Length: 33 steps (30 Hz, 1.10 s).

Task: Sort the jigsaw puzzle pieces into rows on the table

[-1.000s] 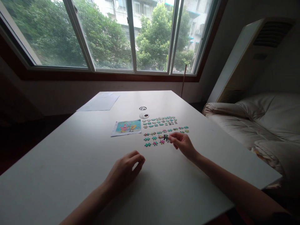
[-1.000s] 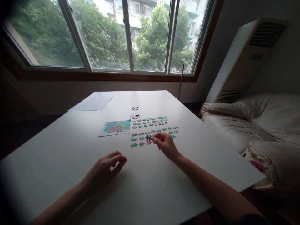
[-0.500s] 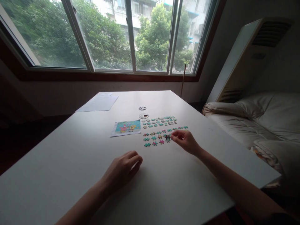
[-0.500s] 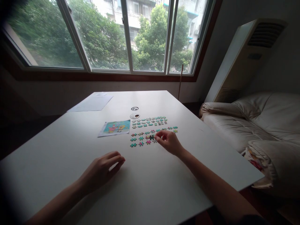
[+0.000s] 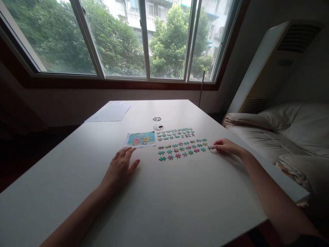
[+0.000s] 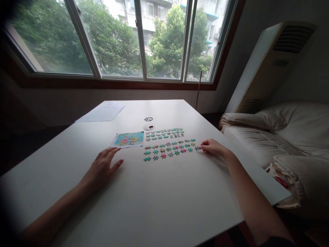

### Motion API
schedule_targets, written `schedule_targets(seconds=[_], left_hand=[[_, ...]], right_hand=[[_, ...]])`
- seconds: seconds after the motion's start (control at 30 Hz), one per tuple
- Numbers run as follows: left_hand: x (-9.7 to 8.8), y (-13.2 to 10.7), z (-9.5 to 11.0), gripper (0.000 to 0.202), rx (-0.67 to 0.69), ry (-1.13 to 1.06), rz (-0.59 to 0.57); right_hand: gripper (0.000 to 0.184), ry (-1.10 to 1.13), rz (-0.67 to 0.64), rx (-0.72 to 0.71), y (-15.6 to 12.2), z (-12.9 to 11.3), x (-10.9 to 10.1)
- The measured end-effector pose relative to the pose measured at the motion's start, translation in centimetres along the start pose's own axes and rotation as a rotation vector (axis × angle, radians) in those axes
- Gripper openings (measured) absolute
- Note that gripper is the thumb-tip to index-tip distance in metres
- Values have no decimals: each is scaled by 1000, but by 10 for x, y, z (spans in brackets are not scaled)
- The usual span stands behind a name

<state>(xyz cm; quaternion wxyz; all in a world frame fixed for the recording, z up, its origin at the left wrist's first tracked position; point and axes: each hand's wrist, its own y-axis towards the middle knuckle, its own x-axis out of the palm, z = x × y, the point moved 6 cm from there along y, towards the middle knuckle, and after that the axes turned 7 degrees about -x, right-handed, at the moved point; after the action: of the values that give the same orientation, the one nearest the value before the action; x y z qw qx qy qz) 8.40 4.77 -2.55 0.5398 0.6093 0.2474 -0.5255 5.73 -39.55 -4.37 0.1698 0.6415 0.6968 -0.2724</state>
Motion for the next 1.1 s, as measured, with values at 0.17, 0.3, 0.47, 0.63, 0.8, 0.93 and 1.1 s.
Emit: schedule_targets(seconds=[0.17, 0.3, 0.47, 0.63, 0.8, 0.93, 1.1], left_hand=[[21, 3, -16, 53, -74, 127, -229], [22, 2, -14, 56, -103, 135, -334], [23, 5, -13, 58, -102, 113, -384], [23, 7, -13, 59, -114, 101, -407], [21, 5, -9, 56, -124, 134, -390], [18, 0, -3, 53, -166, 186, -381], [11, -7, 7, 52, -187, 245, -383]], right_hand=[[31, -40, -6, 34, 0, 2, 1], [33, -94, 24, -6, 0, -1, 1], [35, -181, 40, -54, 0, -2, 4], [34, -201, 53, -135, 1, -5, 6], [34, -253, 42, -130, 4, -2, 5], [32, -287, 29, -133, 5, -2, 5], [33, -269, 33, -82, 5, 0, 6]])
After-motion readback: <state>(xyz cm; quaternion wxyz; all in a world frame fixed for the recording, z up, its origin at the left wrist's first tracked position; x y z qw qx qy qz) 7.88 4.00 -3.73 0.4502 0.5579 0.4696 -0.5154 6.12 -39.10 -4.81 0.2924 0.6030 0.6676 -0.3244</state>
